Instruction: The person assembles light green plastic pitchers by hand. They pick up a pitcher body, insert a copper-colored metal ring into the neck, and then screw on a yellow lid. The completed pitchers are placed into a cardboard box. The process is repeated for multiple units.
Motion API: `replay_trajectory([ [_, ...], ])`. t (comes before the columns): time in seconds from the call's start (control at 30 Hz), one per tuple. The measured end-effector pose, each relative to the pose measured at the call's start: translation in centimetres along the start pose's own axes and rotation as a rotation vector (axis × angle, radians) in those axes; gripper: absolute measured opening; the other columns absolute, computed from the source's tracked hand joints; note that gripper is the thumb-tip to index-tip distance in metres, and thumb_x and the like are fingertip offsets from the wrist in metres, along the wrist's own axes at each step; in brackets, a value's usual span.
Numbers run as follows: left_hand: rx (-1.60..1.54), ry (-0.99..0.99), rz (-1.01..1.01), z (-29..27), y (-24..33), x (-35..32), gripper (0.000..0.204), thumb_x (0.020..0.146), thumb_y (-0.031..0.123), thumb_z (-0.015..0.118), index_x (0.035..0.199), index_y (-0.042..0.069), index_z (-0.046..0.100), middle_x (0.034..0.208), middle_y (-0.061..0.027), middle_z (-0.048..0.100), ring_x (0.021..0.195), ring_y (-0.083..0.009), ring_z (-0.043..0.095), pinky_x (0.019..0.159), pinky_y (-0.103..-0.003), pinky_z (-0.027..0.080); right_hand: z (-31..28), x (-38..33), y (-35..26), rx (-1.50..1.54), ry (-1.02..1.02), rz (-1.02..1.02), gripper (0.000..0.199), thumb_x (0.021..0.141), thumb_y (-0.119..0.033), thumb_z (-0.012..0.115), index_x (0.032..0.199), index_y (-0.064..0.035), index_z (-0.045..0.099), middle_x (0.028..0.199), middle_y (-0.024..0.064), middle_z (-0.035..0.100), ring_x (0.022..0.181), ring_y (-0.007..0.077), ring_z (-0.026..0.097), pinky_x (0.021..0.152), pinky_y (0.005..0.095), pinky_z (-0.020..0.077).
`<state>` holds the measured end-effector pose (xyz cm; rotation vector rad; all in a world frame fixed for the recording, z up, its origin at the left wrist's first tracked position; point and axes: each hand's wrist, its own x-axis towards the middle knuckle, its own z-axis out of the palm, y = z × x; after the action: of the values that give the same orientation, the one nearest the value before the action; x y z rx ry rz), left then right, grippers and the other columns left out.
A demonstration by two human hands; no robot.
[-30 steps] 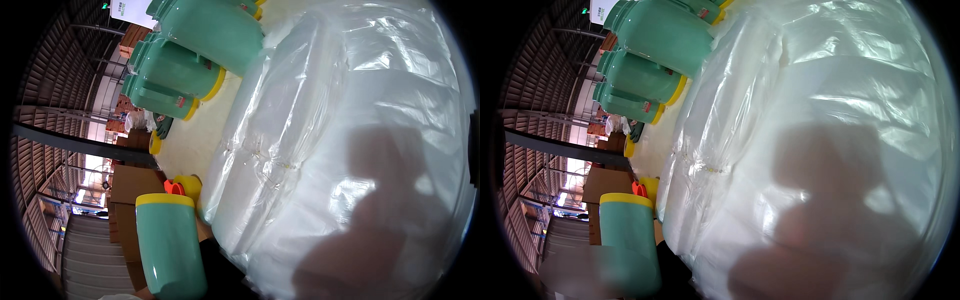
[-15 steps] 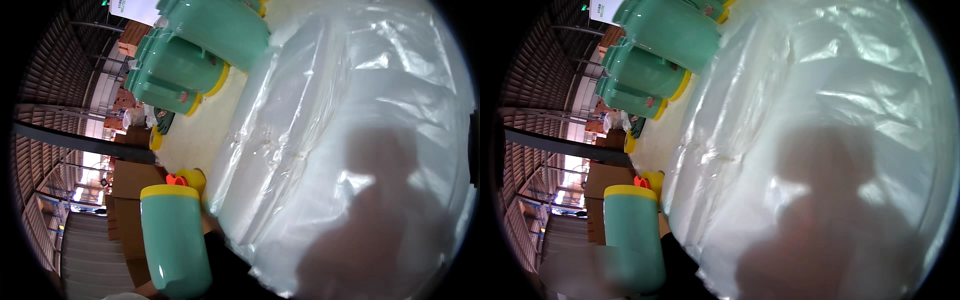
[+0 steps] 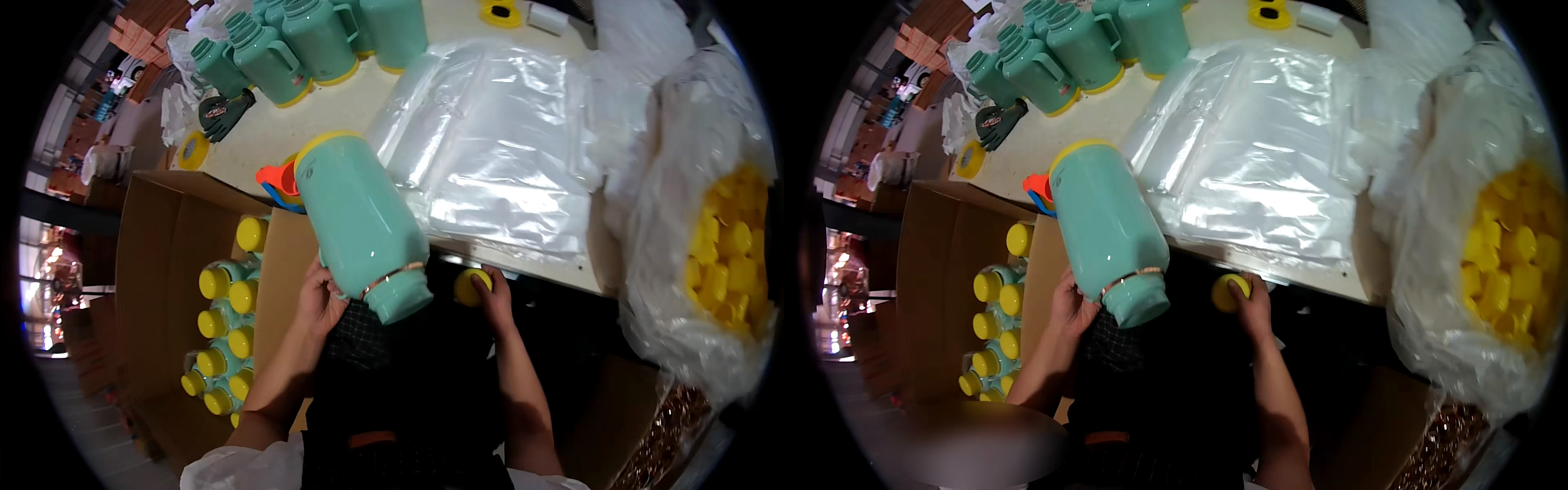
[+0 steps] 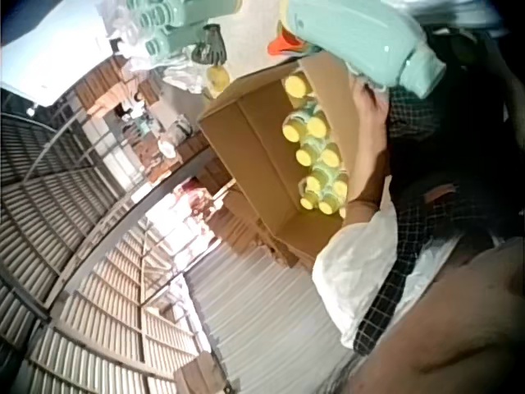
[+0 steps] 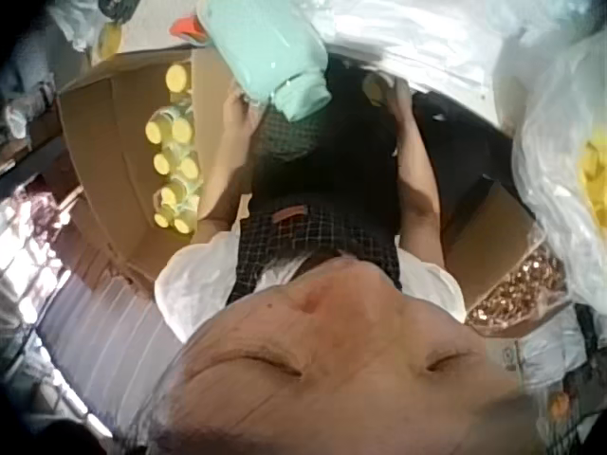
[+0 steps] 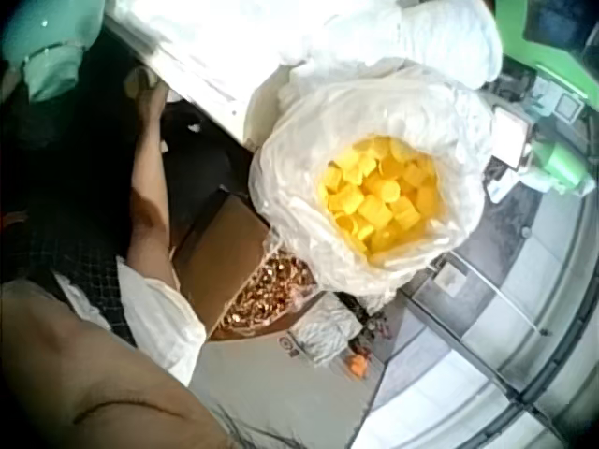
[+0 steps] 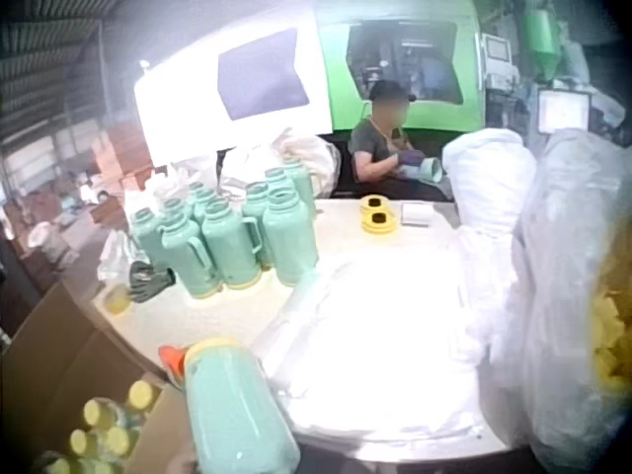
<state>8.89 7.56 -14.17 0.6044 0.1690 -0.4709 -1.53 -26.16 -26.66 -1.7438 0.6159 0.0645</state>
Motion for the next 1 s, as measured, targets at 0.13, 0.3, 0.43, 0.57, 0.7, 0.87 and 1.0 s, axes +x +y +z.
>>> replay_trajectory([
  [0.13,0.085,0.096,0.01,7.8,-1.5,-2.1,0.045,0.089,-0.004,0.044,0.134,0.0,0.049,0.082,0.0011,0.051,0.062,-0.0058,0.045,0.057,-0.021,0.046,-2.9,-13.2,-11.1,0.736,0.017,-0.487,0.055,0.098,-0.035,0.054,0.14,0.0013,0.048,0.129,0.0152,0.059,0.119,0.024,0.058,0.105,0.0364,0.0441],
  [0.3,0.239,0.027,0.009,8.8,-1.6,-6.2,0.054,0.085,-0.007,0.044,0.14,0.0,0.045,0.088,-0.0014,0.056,0.062,-0.0065,0.048,0.056,-0.021,0.045,1.4,-18.4,-15.3,0.28,0.181,-0.756,0.071,0.08,-0.023,0.08,0.14,0.0005,0.048,0.133,0.0172,0.056,0.123,0.0303,0.056,0.104,0.0414,0.0449],
  [0.43,0.642,0.035,0.051,9.0,0.6,-8.3,0.06,0.084,-0.01,0.043,0.143,0.002,0.042,0.1,-0.006,0.06,0.059,-0.009,0.05,0.056,-0.023,0.045,-2.0,-21.3,-13.0,-0.053,0.001,-0.52,0.073,0.069,-0.009,0.087,0.135,-0.0044,0.056,0.132,0.0144,0.059,0.125,0.0334,0.056,0.105,0.0416,0.0456],
  [0.57,1.505,-0.302,0.127,7.9,-1.8,-11.5,0.063,0.083,-0.011,0.049,0.142,0.012,0.05,0.129,-0.013,0.061,0.076,-0.0205,0.062,0.069,-0.031,0.054,-7.8,-18.7,-13.3,0.034,0.198,-0.537,0.071,0.083,-0.023,0.078,0.145,-0.0046,0.048,0.143,0.0153,0.053,0.131,0.0299,0.051,0.109,0.0415,0.0403],
  [0.7,1.681,-0.794,0.085,14.0,-5.5,-11.7,0.063,0.078,0.002,0.071,0.138,0.012,0.054,0.144,-0.0156,0.053,0.109,-0.0319,0.063,0.096,-0.038,0.052,-12.6,-14.2,-14.4,0.294,-0.134,-0.444,0.062,0.096,-0.026,0.061,0.151,-0.0029,0.041,0.148,0.0136,0.05,0.134,0.0246,0.048,0.112,0.0356,0.0354],
  [0.87,1.35,-1.259,0.259,26.4,-3.5,-8.1,0.041,0.072,0.022,0.083,0.108,0.008,0.07,0.114,-0.0115,0.067,0.097,-0.031,0.064,0.091,-0.041,0.051,-13.1,-15.4,-15.0,0.052,-0.249,-0.429,0.04,0.088,-0.015,0.07,0.125,-0.0021,0.064,0.119,0.0169,0.066,0.107,0.0328,0.065,0.094,0.0374,0.05],
  [1.0,1.404,-0.903,0.614,27.3,-13.0,3.7,0.017,0.077,0.007,0.078,0.085,0.005,0.064,0.075,-0.0107,0.061,0.074,-0.0282,0.058,0.067,-0.035,0.047,-13.1,-14.1,-15.0,0.175,-0.338,-0.456,0.044,0.084,-0.016,0.076,0.125,-0.0038,0.065,0.115,0.0141,0.067,0.101,0.0305,0.065,0.09,0.0366,0.0511],
])
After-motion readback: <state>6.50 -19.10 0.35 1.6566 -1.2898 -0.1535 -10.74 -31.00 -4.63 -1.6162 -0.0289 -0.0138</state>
